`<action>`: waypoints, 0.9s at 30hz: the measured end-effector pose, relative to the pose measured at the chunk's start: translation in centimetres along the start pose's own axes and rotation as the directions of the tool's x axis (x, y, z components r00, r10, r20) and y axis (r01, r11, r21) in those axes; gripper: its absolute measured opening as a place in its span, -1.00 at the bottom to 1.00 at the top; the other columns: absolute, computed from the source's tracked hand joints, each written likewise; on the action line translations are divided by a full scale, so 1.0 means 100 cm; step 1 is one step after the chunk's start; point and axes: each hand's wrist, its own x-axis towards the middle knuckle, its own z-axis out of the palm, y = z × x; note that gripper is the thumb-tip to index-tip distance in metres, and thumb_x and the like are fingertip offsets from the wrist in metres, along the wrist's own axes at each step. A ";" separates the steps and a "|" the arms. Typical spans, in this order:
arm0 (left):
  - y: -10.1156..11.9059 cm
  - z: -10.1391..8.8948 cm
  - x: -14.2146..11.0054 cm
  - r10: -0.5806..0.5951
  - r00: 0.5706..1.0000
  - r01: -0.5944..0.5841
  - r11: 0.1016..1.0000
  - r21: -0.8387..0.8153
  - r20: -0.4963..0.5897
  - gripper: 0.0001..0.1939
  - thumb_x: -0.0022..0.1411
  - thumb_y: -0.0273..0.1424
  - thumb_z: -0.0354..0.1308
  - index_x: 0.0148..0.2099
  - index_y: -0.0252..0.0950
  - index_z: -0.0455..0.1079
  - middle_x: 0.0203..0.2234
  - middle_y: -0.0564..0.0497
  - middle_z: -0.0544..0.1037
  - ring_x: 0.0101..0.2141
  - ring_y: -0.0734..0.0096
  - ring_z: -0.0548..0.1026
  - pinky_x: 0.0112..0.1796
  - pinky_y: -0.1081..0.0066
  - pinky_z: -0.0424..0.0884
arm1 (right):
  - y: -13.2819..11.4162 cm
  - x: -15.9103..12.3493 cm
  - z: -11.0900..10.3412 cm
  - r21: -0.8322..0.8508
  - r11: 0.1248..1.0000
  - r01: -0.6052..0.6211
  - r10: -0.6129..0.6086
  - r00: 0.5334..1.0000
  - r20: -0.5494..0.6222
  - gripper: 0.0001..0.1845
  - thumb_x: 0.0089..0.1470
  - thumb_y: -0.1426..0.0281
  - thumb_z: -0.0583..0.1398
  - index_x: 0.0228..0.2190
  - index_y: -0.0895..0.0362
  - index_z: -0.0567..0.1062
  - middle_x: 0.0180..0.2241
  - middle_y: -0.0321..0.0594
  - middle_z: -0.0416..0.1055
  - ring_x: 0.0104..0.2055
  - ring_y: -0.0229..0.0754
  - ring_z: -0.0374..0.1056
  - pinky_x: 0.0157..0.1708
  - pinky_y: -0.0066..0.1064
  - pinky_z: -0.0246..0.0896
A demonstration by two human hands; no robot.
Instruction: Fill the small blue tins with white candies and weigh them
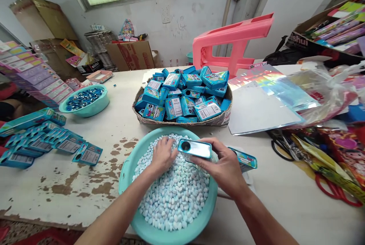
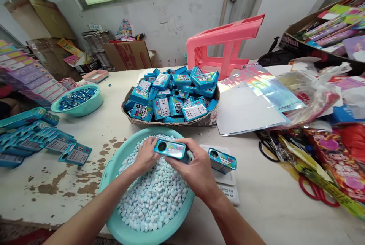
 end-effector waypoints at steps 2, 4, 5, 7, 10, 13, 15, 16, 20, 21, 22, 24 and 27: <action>0.003 0.010 -0.008 0.023 0.996 -0.033 0.994 0.107 0.091 -0.78 0.08 -0.27 0.09 -0.21 -0.20 0.40 -0.17 -0.11 0.44 -0.07 0.07 0.35 -0.03 0.16 0.22 | -0.003 0.001 -0.002 0.040 0.999 0.009 -0.007 0.998 -0.055 -0.62 -0.12 0.26 0.37 -0.23 0.08 0.46 -0.31 -0.26 0.47 -0.29 -0.14 0.41 -0.28 -0.36 0.35; 0.007 0.013 -0.019 0.043 0.986 -0.069 0.985 0.159 0.163 -0.78 0.12 -0.22 0.06 -0.21 -0.17 0.39 -0.21 -0.09 0.46 -0.11 0.12 0.38 -0.08 0.23 0.26 | -0.004 0.003 -0.001 0.051 0.999 0.015 -0.011 0.997 -0.070 -0.62 -0.12 0.24 0.37 -0.24 0.08 0.45 -0.32 -0.26 0.47 -0.31 -0.15 0.41 -0.30 -0.38 0.35; 0.008 0.012 -0.024 0.045 0.985 -0.070 0.987 0.147 0.167 -0.78 0.12 -0.21 0.06 -0.22 -0.16 0.40 -0.24 -0.07 0.47 -0.14 0.14 0.40 -0.11 0.26 0.28 | -0.004 0.005 0.000 0.043 0.999 0.016 -0.014 0.998 -0.057 -0.62 -0.12 0.24 0.37 -0.24 0.08 0.45 -0.32 -0.27 0.47 -0.30 -0.15 0.40 -0.30 -0.38 0.34; 0.006 0.007 -0.033 0.023 0.991 -0.032 0.997 0.073 0.131 -0.82 0.10 -0.19 0.09 -0.30 -0.15 0.40 -0.32 -0.02 0.48 -0.22 0.19 0.42 -0.19 0.31 0.31 | -0.002 0.007 0.002 0.020 1.000 0.005 -0.004 1.000 -0.017 -0.65 -0.10 0.23 0.35 -0.25 0.09 0.46 -0.33 -0.27 0.47 -0.30 -0.15 0.40 -0.30 -0.38 0.34; -0.001 -0.004 -0.041 -0.090 0.995 0.097 0.984 -0.149 0.051 -0.79 0.06 -0.17 0.15 -0.43 -0.21 0.35 -0.50 0.03 0.43 -0.39 0.30 0.41 -0.36 0.41 0.32 | 0.002 0.006 0.004 -0.004 1.000 -0.023 0.023 1.000 0.011 -0.64 -0.09 0.21 0.34 -0.25 0.08 0.46 -0.33 -0.28 0.47 -0.29 -0.15 0.40 -0.31 -0.38 0.33; 0.002 -0.019 -0.044 -0.281 0.957 0.275 0.819 -0.503 0.066 -0.70 0.03 -0.12 0.20 -0.44 -0.25 0.30 -0.63 0.11 0.31 -0.59 0.48 0.29 -0.58 0.53 0.18 | 0.003 0.004 0.007 -0.059 0.998 -0.015 0.017 0.999 0.036 -0.66 -0.11 0.25 0.36 -0.26 0.08 0.46 -0.32 -0.28 0.47 -0.29 -0.14 0.39 -0.28 -0.36 0.31; 0.016 -0.032 -0.044 -0.330 0.937 0.307 0.628 -0.715 0.112 -0.68 0.01 -0.13 0.22 -0.40 -0.26 0.27 -0.63 0.15 0.29 -0.67 0.59 0.21 -0.67 0.59 0.05 | 0.002 0.002 0.012 -0.092 0.996 0.020 -0.013 0.997 0.075 -0.70 -0.10 0.30 0.35 -0.27 0.08 0.47 -0.32 -0.28 0.47 -0.29 -0.14 0.39 -0.26 -0.34 0.30; 0.025 -0.039 -0.044 -0.322 0.940 0.281 0.545 -0.790 0.112 -0.69 0.02 -0.15 0.23 -0.38 -0.26 0.26 -0.61 0.15 0.30 -0.69 0.62 0.20 -0.69 0.60 0.01 | 0.001 0.002 0.015 -0.099 0.994 0.042 -0.033 0.995 0.093 -0.71 -0.09 0.33 0.34 -0.27 0.08 0.47 -0.32 -0.29 0.47 -0.29 -0.14 0.39 -0.26 -0.34 0.29; 0.062 -0.060 -0.039 -0.247 0.968 0.054 0.360 -0.931 -0.039 -0.75 0.03 -0.25 0.22 -0.34 -0.26 0.24 -0.58 0.15 0.35 -0.68 0.64 0.28 -0.68 0.63 0.08 | -0.002 -0.002 0.033 -0.141 0.978 0.153 -0.132 0.980 0.152 -0.70 -0.11 0.44 0.32 -0.26 0.06 0.46 -0.29 -0.27 0.46 -0.24 -0.11 0.38 -0.23 -0.32 0.27; 0.068 -0.061 -0.038 -0.250 0.965 0.009 0.338 -0.941 -0.080 -0.75 0.02 -0.25 0.22 -0.36 -0.26 0.24 -0.58 0.15 0.36 -0.66 0.62 0.31 -0.66 0.62 0.14 | -0.003 -0.002 0.037 -0.154 0.972 0.176 -0.149 0.973 0.175 -0.70 -0.12 0.46 0.32 -0.26 0.06 0.46 -0.29 -0.27 0.46 -0.24 -0.11 0.37 -0.23 -0.31 0.26; 0.071 -0.061 -0.036 -0.263 0.958 -0.021 0.324 -0.946 -0.111 -0.74 0.01 -0.25 0.22 -0.37 -0.26 0.23 -0.57 0.14 0.38 -0.64 0.59 0.36 -0.63 0.60 0.21 | -0.004 -0.003 0.040 -0.165 0.968 0.191 -0.157 0.968 0.195 -0.69 -0.13 0.47 0.32 -0.26 0.05 0.46 -0.29 -0.27 0.46 -0.24 -0.10 0.37 -0.22 -0.30 0.26; 0.074 -0.058 -0.033 -0.314 0.938 -0.044 0.307 -0.951 -0.145 -0.72 -0.02 -0.25 0.24 -0.40 -0.27 0.22 -0.53 0.13 0.44 -0.57 0.50 0.45 -0.55 0.52 0.34 | -0.006 -0.003 0.044 -0.179 0.964 0.197 -0.161 0.968 0.193 -0.68 -0.13 0.47 0.32 -0.26 0.04 0.45 -0.29 -0.28 0.46 -0.24 -0.10 0.37 -0.23 -0.30 0.25; 0.074 -0.053 -0.030 -0.353 0.920 -0.059 0.301 -0.952 -0.169 -0.70 -0.04 -0.26 0.27 -0.39 -0.27 0.21 -0.50 0.12 0.48 -0.51 0.42 0.50 -0.47 0.44 0.41 | -0.007 -0.002 0.045 -0.206 0.957 0.203 -0.175 0.973 0.148 -0.67 -0.14 0.46 0.34 -0.26 0.06 0.44 -0.28 -0.27 0.46 -0.22 -0.09 0.37 -0.23 -0.30 0.23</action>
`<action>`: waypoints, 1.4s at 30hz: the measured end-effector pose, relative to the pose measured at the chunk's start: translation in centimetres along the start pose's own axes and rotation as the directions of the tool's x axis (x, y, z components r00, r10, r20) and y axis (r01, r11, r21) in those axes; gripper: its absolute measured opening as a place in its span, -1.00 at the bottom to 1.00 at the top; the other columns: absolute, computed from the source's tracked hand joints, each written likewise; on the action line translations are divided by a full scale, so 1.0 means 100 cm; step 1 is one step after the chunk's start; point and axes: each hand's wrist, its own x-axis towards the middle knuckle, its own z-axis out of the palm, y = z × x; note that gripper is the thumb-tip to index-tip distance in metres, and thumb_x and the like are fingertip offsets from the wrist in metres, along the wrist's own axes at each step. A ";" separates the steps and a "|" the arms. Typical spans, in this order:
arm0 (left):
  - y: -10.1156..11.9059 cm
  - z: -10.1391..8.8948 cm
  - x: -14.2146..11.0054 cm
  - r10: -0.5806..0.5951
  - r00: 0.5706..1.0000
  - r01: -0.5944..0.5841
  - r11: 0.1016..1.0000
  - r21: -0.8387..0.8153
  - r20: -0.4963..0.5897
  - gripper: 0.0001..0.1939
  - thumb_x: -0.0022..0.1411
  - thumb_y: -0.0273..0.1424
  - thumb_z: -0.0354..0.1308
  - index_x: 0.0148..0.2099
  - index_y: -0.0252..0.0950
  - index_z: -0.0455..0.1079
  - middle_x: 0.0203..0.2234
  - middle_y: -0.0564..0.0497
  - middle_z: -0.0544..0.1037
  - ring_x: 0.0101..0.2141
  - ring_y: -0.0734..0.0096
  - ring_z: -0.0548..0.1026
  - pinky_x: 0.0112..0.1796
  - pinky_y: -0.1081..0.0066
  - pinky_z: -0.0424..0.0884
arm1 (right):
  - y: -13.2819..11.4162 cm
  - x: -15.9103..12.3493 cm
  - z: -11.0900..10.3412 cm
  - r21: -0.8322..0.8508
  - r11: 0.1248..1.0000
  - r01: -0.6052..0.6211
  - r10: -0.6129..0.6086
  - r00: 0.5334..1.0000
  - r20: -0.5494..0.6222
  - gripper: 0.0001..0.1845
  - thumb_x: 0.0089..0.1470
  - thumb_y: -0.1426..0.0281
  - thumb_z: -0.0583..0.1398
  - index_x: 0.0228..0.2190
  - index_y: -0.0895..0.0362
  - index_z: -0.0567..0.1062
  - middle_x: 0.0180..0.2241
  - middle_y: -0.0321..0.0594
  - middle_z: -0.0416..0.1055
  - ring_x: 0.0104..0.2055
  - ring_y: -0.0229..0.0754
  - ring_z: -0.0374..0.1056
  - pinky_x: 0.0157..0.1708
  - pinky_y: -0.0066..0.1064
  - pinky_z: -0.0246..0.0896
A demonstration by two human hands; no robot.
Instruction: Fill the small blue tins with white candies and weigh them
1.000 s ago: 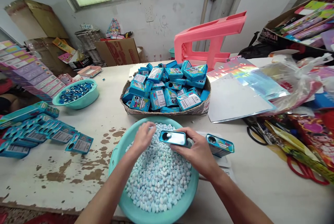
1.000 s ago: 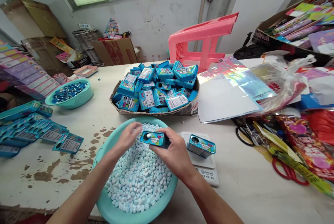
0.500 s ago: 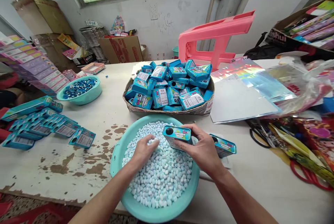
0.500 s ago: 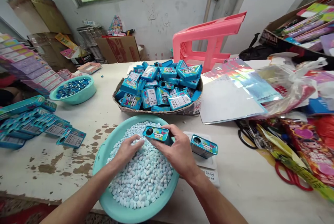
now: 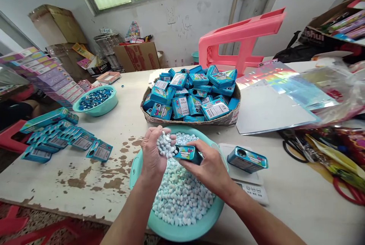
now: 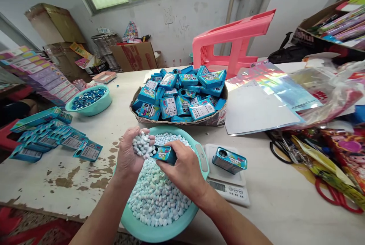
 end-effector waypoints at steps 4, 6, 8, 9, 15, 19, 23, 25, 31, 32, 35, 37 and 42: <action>0.000 0.004 0.000 0.033 0.999 -0.034 0.997 0.066 0.017 -0.69 -0.01 -0.26 0.27 -0.30 -0.25 0.24 -0.52 0.12 0.49 -0.54 0.42 0.50 -0.48 0.45 0.41 | -0.001 0.003 -0.002 -0.024 1.000 0.020 -0.018 0.999 0.044 -0.67 -0.15 0.46 0.34 -0.27 0.06 0.44 -0.28 -0.27 0.46 -0.23 -0.09 0.36 -0.23 -0.29 0.22; 0.000 0.006 -0.001 0.032 0.999 -0.034 0.994 0.101 0.022 -0.67 -0.01 -0.24 0.28 -0.29 -0.24 0.23 -0.57 0.14 0.47 -0.52 0.41 0.51 -0.48 0.46 0.41 | 0.000 0.005 -0.004 -0.029 0.999 0.043 -0.039 0.994 0.101 -0.68 -0.14 0.46 0.34 -0.27 0.06 0.45 -0.28 -0.28 0.46 -0.23 -0.09 0.36 -0.24 -0.29 0.22; 0.000 0.008 -0.001 0.033 0.999 -0.035 0.992 0.121 0.018 -0.65 -0.03 -0.22 0.30 -0.33 -0.24 0.21 -0.60 0.15 0.43 -0.51 0.40 0.51 -0.48 0.47 0.41 | 0.002 0.007 -0.005 -0.018 0.998 0.056 -0.053 0.989 0.139 -0.67 -0.15 0.45 0.35 -0.27 0.05 0.46 -0.29 -0.28 0.47 -0.24 -0.09 0.37 -0.23 -0.29 0.23; -0.001 0.008 -0.001 0.035 0.999 -0.036 0.992 0.125 0.015 -0.64 -0.04 -0.22 0.31 -0.35 -0.25 0.20 -0.59 0.15 0.43 -0.51 0.40 0.51 -0.48 0.48 0.41 | 0.003 0.008 -0.005 -0.008 0.999 0.043 -0.042 0.992 0.122 -0.67 -0.14 0.43 0.36 -0.26 0.05 0.46 -0.28 -0.27 0.47 -0.24 -0.09 0.37 -0.23 -0.29 0.23; -0.005 0.010 0.005 0.087 0.996 -0.085 0.988 0.131 -0.008 -0.65 -0.04 -0.25 0.31 -0.32 -0.26 0.22 -0.54 0.12 0.45 -0.54 0.42 0.49 -0.55 0.50 0.37 | 0.006 0.013 -0.005 0.009 1.000 0.028 -0.029 0.998 0.050 -0.67 -0.16 0.40 0.37 -0.27 0.07 0.47 -0.31 -0.26 0.46 -0.24 -0.09 0.37 -0.25 -0.30 0.24; -0.006 0.012 0.007 0.118 0.992 -0.122 0.983 0.136 0.036 -0.69 0.00 -0.24 0.28 -0.38 -0.28 0.23 -0.64 0.15 0.38 -0.58 0.44 0.46 -0.54 0.51 0.34 | 0.005 0.015 -0.007 0.039 0.999 0.008 -0.009 1.000 0.028 -0.67 -0.14 0.39 0.37 -0.26 0.07 0.48 -0.30 -0.25 0.45 -0.24 -0.10 0.37 -0.24 -0.31 0.24; -0.007 0.014 0.007 0.133 0.990 -0.138 0.981 0.133 0.049 -0.71 0.02 -0.25 0.27 -0.40 -0.29 0.23 -0.67 0.15 0.36 -0.61 0.50 0.40 -0.53 0.51 0.32 | 0.006 0.017 -0.008 0.040 0.999 0.008 -0.010 0.998 0.062 -0.68 -0.16 0.42 0.37 -0.28 0.07 0.49 -0.31 -0.26 0.45 -0.25 -0.10 0.36 -0.24 -0.30 0.23; -0.007 0.015 0.007 0.143 0.988 -0.150 0.978 0.142 0.059 -0.72 0.04 -0.25 0.26 -0.41 -0.29 0.24 -0.68 0.16 0.35 -0.63 0.51 0.38 -0.54 0.51 0.30 | 0.006 0.017 -0.008 0.046 0.999 0.006 -0.010 0.996 0.087 -0.68 -0.17 0.44 0.37 -0.28 0.07 0.49 -0.32 -0.26 0.45 -0.25 -0.10 0.35 -0.24 -0.30 0.22; -0.003 0.019 0.003 0.178 0.980 -0.190 0.969 0.156 0.089 -0.73 0.07 -0.24 0.23 -0.42 -0.27 0.24 -0.73 0.18 0.30 -0.64 0.51 0.37 -0.54 0.52 0.29 | 0.004 0.015 -0.010 0.120 0.993 -0.017 0.011 0.999 0.045 -0.68 -0.18 0.48 0.37 -0.29 0.09 0.49 -0.32 -0.29 0.44 -0.26 -0.14 0.34 -0.25 -0.34 0.20; -0.003 0.019 0.003 0.197 0.976 -0.209 0.966 0.154 0.091 -0.74 0.08 -0.24 0.23 -0.41 -0.27 0.25 -0.72 0.17 0.31 -0.64 0.51 0.37 -0.53 0.51 0.29 | 0.005 0.015 -0.009 0.136 0.990 -0.021 0.017 0.999 0.033 -0.68 -0.17 0.47 0.37 -0.29 0.09 0.49 -0.32 -0.29 0.43 -0.26 -0.15 0.34 -0.25 -0.35 0.20; -0.007 0.018 0.006 0.200 0.977 -0.210 0.957 0.200 0.067 -0.74 0.06 -0.25 0.25 -0.41 -0.29 0.26 -0.68 0.15 0.35 -0.61 0.53 0.37 -0.51 0.52 0.29 | 0.009 0.016 -0.002 0.139 0.989 -0.040 0.037 0.999 0.023 -0.68 -0.18 0.46 0.38 -0.30 0.09 0.48 -0.32 -0.30 0.43 -0.26 -0.15 0.34 -0.25 -0.35 0.20; -0.009 0.017 0.008 0.167 0.985 -0.170 0.956 0.241 0.034 -0.73 0.02 -0.26 0.28 -0.41 -0.31 0.28 -0.66 0.13 0.37 -0.61 0.55 0.35 -0.53 0.54 0.27 | 0.012 0.017 0.002 0.119 0.992 -0.049 0.046 0.998 0.034 -0.67 -0.21 0.48 0.39 -0.31 0.09 0.48 -0.33 -0.30 0.43 -0.27 -0.14 0.33 -0.26 -0.35 0.19; -0.007 0.016 0.001 0.202 0.978 -0.208 0.956 0.205 0.053 -0.76 0.06 -0.29 0.25 -0.41 -0.30 0.26 -0.65 0.16 0.32 -0.62 0.58 0.30 -0.57 0.55 0.23 | 0.009 0.015 0.000 0.126 0.992 -0.022 0.021 1.000 0.010 -0.66 -0.19 0.45 0.39 -0.29 0.09 0.48 -0.32 -0.30 0.42 -0.27 -0.15 0.33 -0.27 -0.36 0.19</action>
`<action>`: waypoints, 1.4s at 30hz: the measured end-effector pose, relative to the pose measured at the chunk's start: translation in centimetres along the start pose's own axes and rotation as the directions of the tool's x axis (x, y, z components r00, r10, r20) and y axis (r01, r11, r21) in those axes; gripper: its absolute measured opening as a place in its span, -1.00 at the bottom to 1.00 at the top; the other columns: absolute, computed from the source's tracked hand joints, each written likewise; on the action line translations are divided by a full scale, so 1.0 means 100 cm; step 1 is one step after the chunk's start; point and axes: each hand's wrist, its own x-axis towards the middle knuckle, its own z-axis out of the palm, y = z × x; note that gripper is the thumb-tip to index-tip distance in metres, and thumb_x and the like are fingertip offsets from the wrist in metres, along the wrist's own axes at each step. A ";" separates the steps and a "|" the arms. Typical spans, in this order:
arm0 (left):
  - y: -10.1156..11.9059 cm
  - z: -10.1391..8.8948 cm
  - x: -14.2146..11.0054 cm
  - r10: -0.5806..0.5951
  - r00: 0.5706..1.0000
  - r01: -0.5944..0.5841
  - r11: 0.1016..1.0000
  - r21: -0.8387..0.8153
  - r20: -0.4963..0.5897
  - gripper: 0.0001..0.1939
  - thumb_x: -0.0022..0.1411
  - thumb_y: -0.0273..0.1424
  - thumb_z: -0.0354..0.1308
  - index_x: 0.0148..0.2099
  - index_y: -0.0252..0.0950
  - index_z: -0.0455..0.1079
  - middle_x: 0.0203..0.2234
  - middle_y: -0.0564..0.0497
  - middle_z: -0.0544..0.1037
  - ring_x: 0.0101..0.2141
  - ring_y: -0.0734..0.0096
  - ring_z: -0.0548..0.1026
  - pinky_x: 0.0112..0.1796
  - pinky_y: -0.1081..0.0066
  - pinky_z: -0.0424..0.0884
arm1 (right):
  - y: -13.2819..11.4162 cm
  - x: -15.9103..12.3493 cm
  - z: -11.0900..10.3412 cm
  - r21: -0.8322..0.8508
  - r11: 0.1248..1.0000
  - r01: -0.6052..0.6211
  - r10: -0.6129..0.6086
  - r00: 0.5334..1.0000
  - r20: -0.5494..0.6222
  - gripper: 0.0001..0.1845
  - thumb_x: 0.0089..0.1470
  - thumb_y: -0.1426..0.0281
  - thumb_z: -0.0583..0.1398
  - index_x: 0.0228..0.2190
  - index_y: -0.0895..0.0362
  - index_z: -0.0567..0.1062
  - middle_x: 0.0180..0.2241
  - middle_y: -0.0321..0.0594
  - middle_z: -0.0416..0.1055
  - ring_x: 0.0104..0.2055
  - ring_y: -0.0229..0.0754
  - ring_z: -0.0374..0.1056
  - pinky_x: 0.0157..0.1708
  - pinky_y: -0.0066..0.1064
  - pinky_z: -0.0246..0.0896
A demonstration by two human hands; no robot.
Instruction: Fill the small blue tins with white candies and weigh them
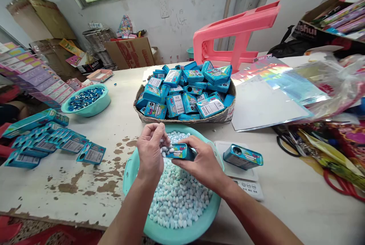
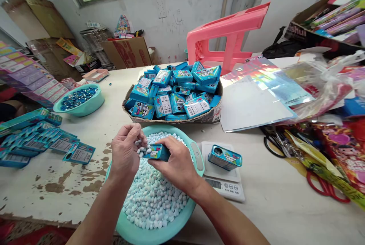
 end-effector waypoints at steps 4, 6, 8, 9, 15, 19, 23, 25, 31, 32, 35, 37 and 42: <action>0.001 -0.002 -0.001 0.026 1.000 -0.026 0.998 0.058 -0.014 -0.77 0.07 -0.29 0.24 -0.42 -0.30 0.27 -0.66 0.17 0.31 -0.65 0.62 0.25 -0.62 0.59 0.17 | -0.005 -0.001 -0.001 -0.017 1.000 0.002 -0.003 1.000 -0.024 -0.68 -0.19 0.44 0.39 -0.32 0.10 0.47 -0.34 -0.29 0.41 -0.28 -0.14 0.33 -0.29 -0.35 0.19; -0.001 -0.003 0.001 -0.023 1.000 0.022 0.996 0.088 0.010 -0.75 0.06 -0.28 0.25 -0.41 -0.31 0.28 -0.66 0.16 0.32 -0.68 0.66 0.21 -0.65 0.61 0.10 | -0.005 -0.002 -0.001 -0.024 1.000 -0.013 0.013 1.000 -0.001 -0.68 -0.20 0.47 0.39 -0.33 0.11 0.47 -0.35 -0.29 0.41 -0.29 -0.15 0.32 -0.30 -0.36 0.18; -0.002 -0.004 0.002 -0.054 0.996 0.047 0.993 0.108 0.066 -0.75 0.07 -0.27 0.25 -0.39 -0.31 0.29 -0.64 0.16 0.34 -0.68 0.67 0.20 -0.67 0.62 0.07 | -0.004 -0.003 -0.002 -0.008 1.000 -0.026 0.026 1.000 0.012 -0.67 -0.20 0.49 0.38 -0.31 0.11 0.48 -0.33 -0.30 0.41 -0.27 -0.15 0.33 -0.28 -0.36 0.19; -0.001 -0.005 0.001 -0.058 0.994 0.047 0.992 0.113 0.094 -0.76 0.08 -0.26 0.24 -0.38 -0.31 0.29 -0.64 0.15 0.34 -0.68 0.67 0.20 -0.67 0.62 0.06 | -0.004 -0.005 -0.003 0.006 0.999 -0.034 0.034 0.999 0.012 -0.67 -0.20 0.48 0.39 -0.31 0.10 0.48 -0.33 -0.30 0.42 -0.27 -0.16 0.33 -0.27 -0.36 0.19; 0.005 0.002 -0.015 -0.080 0.969 0.030 0.978 0.206 0.235 -0.79 0.15 -0.27 0.17 -0.39 -0.30 0.29 -0.66 0.17 0.29 -0.68 0.69 0.16 -0.65 0.63 0.07 | -0.009 -0.011 -0.008 0.037 0.996 -0.080 0.080 0.997 -0.012 -0.66 -0.23 0.48 0.40 -0.32 0.10 0.49 -0.34 -0.31 0.42 -0.28 -0.16 0.34 -0.28 -0.35 0.20; 0.013 0.012 -0.023 -0.042 0.949 -0.015 0.984 0.176 0.311 -0.81 0.17 -0.29 0.16 -0.38 -0.30 0.30 -0.68 0.17 0.25 -0.66 0.66 0.15 -0.63 0.61 0.08 | -0.010 -0.017 -0.010 0.121 0.987 -0.102 0.098 0.995 0.031 -0.66 -0.24 0.47 0.41 -0.33 0.10 0.50 -0.35 -0.31 0.42 -0.28 -0.17 0.34 -0.26 -0.35 0.21; 0.023 0.005 -0.015 0.077 0.986 -0.080 0.997 0.012 0.149 -0.85 0.15 -0.33 0.16 -0.37 -0.28 0.28 -0.69 0.19 0.21 -0.66 0.63 0.12 -0.65 0.59 0.02 | -0.005 -0.033 -0.024 0.374 0.904 -0.208 0.183 0.978 0.102 -0.58 -0.26 0.40 0.44 -0.29 0.08 0.48 -0.34 -0.33 0.43 -0.28 -0.18 0.36 -0.25 -0.39 0.25; 0.019 -0.009 -0.010 0.076 0.992 -0.083 0.994 0.065 0.103 -0.84 0.15 -0.30 0.14 -0.36 -0.26 0.26 -0.69 0.19 0.20 -0.66 0.61 0.12 -0.64 0.57 0.02 | 0.000 -0.047 -0.038 0.488 0.839 -0.239 0.212 0.971 0.111 -0.55 -0.27 0.38 0.45 -0.27 0.05 0.47 -0.36 -0.35 0.42 -0.30 -0.21 0.36 -0.29 -0.44 0.26; -0.041 -0.063 -0.016 -0.244 0.859 -0.298 0.477 0.826 0.451 -0.73 0.18 -0.17 0.05 -0.19 -0.22 0.38 -0.30 -0.03 0.46 -0.23 0.25 0.40 -0.21 0.31 0.32 | 0.020 -0.115 -0.086 0.558 0.777 -0.291 0.310 0.949 0.062 -0.57 -0.26 0.37 0.44 -0.27 0.04 0.48 -0.34 -0.32 0.42 -0.34 -0.24 0.36 -0.36 -0.51 0.28; -0.051 -0.068 -0.020 -0.297 0.812 -0.393 0.357 0.847 0.502 -0.70 0.20 -0.16 0.01 -0.13 -0.22 0.38 -0.22 -0.07 0.45 -0.14 0.19 0.38 -0.13 0.24 0.30 | 0.025 -0.129 -0.092 0.549 0.776 -0.310 0.341 0.939 0.049 -0.57 -0.26 0.36 0.44 -0.27 0.04 0.48 -0.33 -0.31 0.41 -0.33 -0.22 0.36 -0.36 -0.51 0.29; -0.067 -0.069 -0.031 -0.369 0.770 -0.534 0.074 0.842 0.521 -0.62 0.29 -0.18 -0.17 -0.05 -0.24 0.35 -0.13 -0.13 0.41 -0.08 0.09 0.34 -0.11 0.15 0.26 | 0.037 -0.164 -0.104 0.517 0.762 -0.391 0.437 0.899 0.035 -0.57 -0.24 0.30 0.43 -0.26 0.05 0.47 -0.33 -0.28 0.41 -0.34 -0.21 0.35 -0.38 -0.49 0.28; -0.069 -0.064 -0.034 -0.393 0.775 -0.554 -0.045 0.831 0.495 -0.61 0.31 -0.20 -0.22 -0.06 -0.26 0.34 -0.17 -0.14 0.42 -0.10 0.08 0.36 -0.17 0.16 0.27 | 0.045 -0.180 -0.107 0.442 0.784 -0.436 0.473 0.880 0.030 -0.59 -0.21 0.31 0.41 -0.26 0.07 0.47 -0.31 -0.26 0.40 -0.31 -0.18 0.35 -0.34 -0.46 0.29; -0.066 -0.057 -0.030 -0.406 0.772 -0.528 0.019 0.849 0.489 -0.66 0.31 -0.23 -0.22 -0.10 -0.28 0.29 -0.18 -0.13 0.44 -0.17 0.15 0.40 -0.26 0.28 0.29 | 0.066 -0.197 -0.091 0.253 0.849 -0.465 0.487 0.873 -0.032 -0.65 -0.17 0.36 0.39 -0.27 0.10 0.49 -0.26 -0.20 0.41 -0.20 -0.07 0.38 -0.18 -0.32 0.30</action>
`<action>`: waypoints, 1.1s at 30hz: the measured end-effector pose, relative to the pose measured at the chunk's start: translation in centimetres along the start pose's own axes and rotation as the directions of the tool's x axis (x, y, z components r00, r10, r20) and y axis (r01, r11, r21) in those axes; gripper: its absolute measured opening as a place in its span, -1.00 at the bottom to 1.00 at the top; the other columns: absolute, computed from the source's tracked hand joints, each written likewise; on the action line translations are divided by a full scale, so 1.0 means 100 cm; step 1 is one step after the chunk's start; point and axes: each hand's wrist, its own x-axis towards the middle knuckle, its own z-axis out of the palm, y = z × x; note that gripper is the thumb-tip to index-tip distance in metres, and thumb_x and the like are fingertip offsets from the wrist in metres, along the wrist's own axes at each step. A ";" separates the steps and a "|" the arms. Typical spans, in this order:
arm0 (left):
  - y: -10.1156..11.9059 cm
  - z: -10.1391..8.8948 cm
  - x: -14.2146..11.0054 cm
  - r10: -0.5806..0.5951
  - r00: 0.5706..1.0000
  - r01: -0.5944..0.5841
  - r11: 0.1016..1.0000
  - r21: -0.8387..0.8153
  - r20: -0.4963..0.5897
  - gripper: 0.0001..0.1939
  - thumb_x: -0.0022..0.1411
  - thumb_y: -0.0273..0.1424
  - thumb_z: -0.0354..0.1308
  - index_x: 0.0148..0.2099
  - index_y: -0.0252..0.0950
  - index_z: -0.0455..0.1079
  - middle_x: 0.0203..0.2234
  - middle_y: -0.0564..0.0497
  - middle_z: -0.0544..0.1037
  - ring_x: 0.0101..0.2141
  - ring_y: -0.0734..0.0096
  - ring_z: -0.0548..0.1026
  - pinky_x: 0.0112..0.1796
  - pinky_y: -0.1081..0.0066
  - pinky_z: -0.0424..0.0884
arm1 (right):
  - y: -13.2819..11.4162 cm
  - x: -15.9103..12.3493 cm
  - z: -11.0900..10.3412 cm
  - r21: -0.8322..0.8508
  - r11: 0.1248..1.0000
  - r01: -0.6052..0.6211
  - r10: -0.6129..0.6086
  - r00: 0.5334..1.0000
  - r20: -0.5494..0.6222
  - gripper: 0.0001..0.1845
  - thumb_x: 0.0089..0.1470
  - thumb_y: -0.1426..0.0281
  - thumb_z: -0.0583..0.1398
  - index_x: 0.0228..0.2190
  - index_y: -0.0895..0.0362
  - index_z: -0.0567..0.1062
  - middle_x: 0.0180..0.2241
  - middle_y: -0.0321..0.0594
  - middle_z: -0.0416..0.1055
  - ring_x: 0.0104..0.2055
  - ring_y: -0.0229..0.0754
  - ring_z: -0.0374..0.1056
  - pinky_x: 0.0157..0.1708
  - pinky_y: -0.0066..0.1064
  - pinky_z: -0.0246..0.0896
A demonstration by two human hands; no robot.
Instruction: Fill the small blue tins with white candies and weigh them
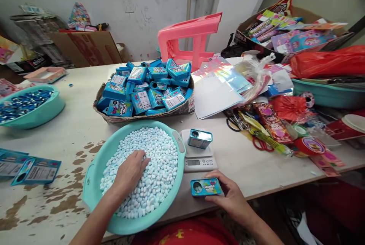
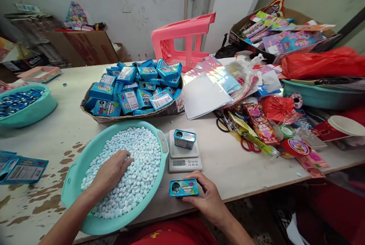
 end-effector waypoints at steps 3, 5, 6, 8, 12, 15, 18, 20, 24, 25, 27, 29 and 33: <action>-0.003 -0.001 -0.003 0.011 1.000 -0.013 0.997 -0.075 -0.027 -0.70 0.30 -0.24 -0.19 -0.12 -0.25 0.28 -0.16 -0.09 0.45 -0.18 0.18 0.42 -0.24 0.29 0.29 | 0.014 -0.002 0.004 0.017 0.999 0.037 -0.038 0.999 0.013 -0.62 -0.17 0.33 0.39 -0.24 0.05 0.49 -0.18 -0.18 0.42 -0.10 0.00 0.37 -0.08 -0.23 0.28; -0.004 -0.002 -0.005 0.011 0.998 -0.016 0.996 -0.092 -0.054 -0.71 0.29 -0.23 -0.17 -0.13 -0.22 0.30 -0.17 -0.07 0.46 -0.20 0.19 0.44 -0.27 0.30 0.30 | 0.019 0.000 -0.002 -0.005 0.995 0.104 -0.104 0.994 0.041 -0.49 -0.26 0.30 0.43 -0.19 0.03 0.48 -0.08 -0.16 0.38 0.02 0.05 0.29 0.03 -0.18 0.21; -0.005 -0.002 -0.007 0.009 0.997 -0.017 0.995 -0.098 -0.077 -0.71 0.29 -0.22 -0.16 -0.13 -0.22 0.31 -0.18 -0.06 0.46 -0.21 0.19 0.44 -0.28 0.30 0.31 | 0.019 0.003 -0.008 -0.021 0.988 0.155 -0.154 0.988 0.024 -0.44 -0.28 0.27 0.44 -0.17 0.02 0.46 -0.05 -0.15 0.35 0.04 0.05 0.27 0.03 -0.18 0.20; -0.006 -0.001 -0.007 0.007 0.987 -0.025 0.994 -0.110 -0.161 -0.70 0.28 -0.21 -0.14 -0.13 -0.22 0.33 -0.16 -0.07 0.45 -0.20 0.18 0.44 -0.27 0.28 0.33 | 0.018 0.018 -0.020 -0.094 0.969 0.229 -0.240 0.963 -0.123 -0.40 -0.24 0.23 0.42 -0.11 0.01 0.41 -0.05 -0.14 0.32 -0.01 0.01 0.28 -0.04 -0.19 0.25; -0.006 -0.004 -0.004 0.003 0.940 -0.068 0.981 -0.179 -0.340 -0.70 0.26 -0.18 -0.06 -0.11 -0.22 0.34 -0.09 -0.10 0.42 -0.07 0.10 0.37 -0.10 0.18 0.30 | 0.012 0.073 -0.031 -0.271 0.950 0.153 -0.256 0.880 -0.400 -0.23 -0.19 0.21 0.38 0.05 0.04 0.25 0.03 -0.07 0.26 0.02 0.01 0.24 -0.09 -0.15 0.26; 0.001 -0.012 -0.005 -0.091 0.955 -0.038 0.906 -0.421 -0.282 -0.72 0.22 -0.13 0.01 -0.16 -0.19 0.35 -0.11 -0.07 0.44 -0.08 0.10 0.39 -0.09 0.17 0.30 | -0.001 0.105 -0.027 -0.240 0.960 0.146 -0.218 0.926 -0.310 -0.45 -0.11 0.17 0.32 -0.09 0.13 0.38 -0.12 -0.10 0.40 -0.05 0.02 0.30 -0.06 -0.10 0.23; 0.014 -0.022 -0.009 -0.229 0.972 0.077 0.515 -0.853 -0.051 -0.67 0.17 -0.09 0.08 -0.16 -0.22 0.34 -0.14 -0.09 0.46 -0.14 0.16 0.44 -0.10 0.19 0.34 | -0.033 0.113 -0.016 -0.309 0.918 0.251 -0.340 0.897 -0.282 -0.64 -0.06 0.19 0.30 -0.24 0.12 0.45 -0.25 -0.18 0.44 -0.16 -0.03 0.34 -0.10 -0.17 0.23; 0.025 -0.026 -0.009 -0.259 0.956 0.150 0.028 -0.988 0.137 -0.61 0.19 -0.07 0.07 -0.09 -0.26 0.30 -0.11 -0.14 0.46 -0.14 0.20 0.47 -0.10 0.22 0.38 | -0.062 0.111 -0.004 -0.390 0.827 0.404 -0.512 0.828 -0.229 -0.68 -0.05 0.26 0.31 -0.22 0.08 0.45 -0.23 -0.20 0.44 -0.16 -0.05 0.34 -0.13 -0.21 0.23; 0.049 -0.028 0.000 -0.247 0.915 0.131 -0.565 -0.815 0.318 -0.55 0.24 -0.05 -0.03 -0.02 -0.30 0.28 -0.13 -0.16 0.46 -0.21 0.29 0.51 -0.17 0.27 0.45 | -0.110 0.111 0.030 -0.538 0.493 0.683 -0.745 0.651 0.144 -0.67 0.00 0.45 0.26 -0.14 0.00 0.46 -0.18 -0.22 0.48 -0.13 -0.06 0.36 -0.08 -0.18 0.16; 0.052 -0.028 0.003 -0.249 0.914 0.110 -0.608 -0.786 0.321 -0.56 0.25 -0.05 -0.04 -0.03 -0.29 0.29 -0.18 -0.13 0.46 -0.27 0.32 0.51 -0.23 0.30 0.46 | -0.116 0.113 0.039 -0.565 0.411 0.715 -0.755 0.614 0.228 -0.67 0.01 0.48 0.24 -0.14 0.00 0.46 -0.19 -0.23 0.49 -0.14 -0.07 0.37 -0.08 -0.17 0.13; 0.056 -0.027 0.008 -0.260 0.914 0.073 -0.650 -0.757 0.312 -0.62 0.28 -0.11 -0.05 -0.07 -0.30 0.31 -0.30 -0.07 0.46 -0.39 0.42 0.49 -0.36 0.40 0.45 | -0.122 0.117 0.054 -0.588 0.309 0.747 -0.764 0.564 0.314 -0.66 0.03 0.52 0.21 -0.13 0.01 0.45 -0.20 -0.24 0.50 -0.16 -0.09 0.38 -0.08 -0.17 0.10; 0.055 -0.027 0.010 -0.284 0.910 0.035 -0.674 -0.738 0.303 -0.70 0.30 -0.20 -0.03 -0.15 -0.33 0.33 -0.37 -0.03 0.44 -0.45 0.49 0.46 -0.44 0.48 0.41 | -0.122 0.121 0.062 -0.598 0.277 0.752 -0.781 0.539 0.316 -0.67 0.05 0.51 0.19 -0.11 0.02 0.45 -0.18 -0.23 0.50 -0.14 -0.09 0.38 -0.07 -0.17 0.08; 0.048 -0.026 0.009 -0.320 0.893 0.021 -0.673 -0.740 0.317 -0.78 0.28 -0.29 0.02 -0.26 -0.37 0.34 -0.44 0.01 0.42 -0.55 0.58 0.39 -0.55 0.58 0.34 | -0.115 0.125 0.066 -0.589 0.294 0.752 -0.779 0.546 0.308 -0.69 0.05 0.51 0.19 -0.13 0.01 0.46 -0.17 -0.24 0.50 -0.14 -0.10 0.38 -0.07 -0.18 0.08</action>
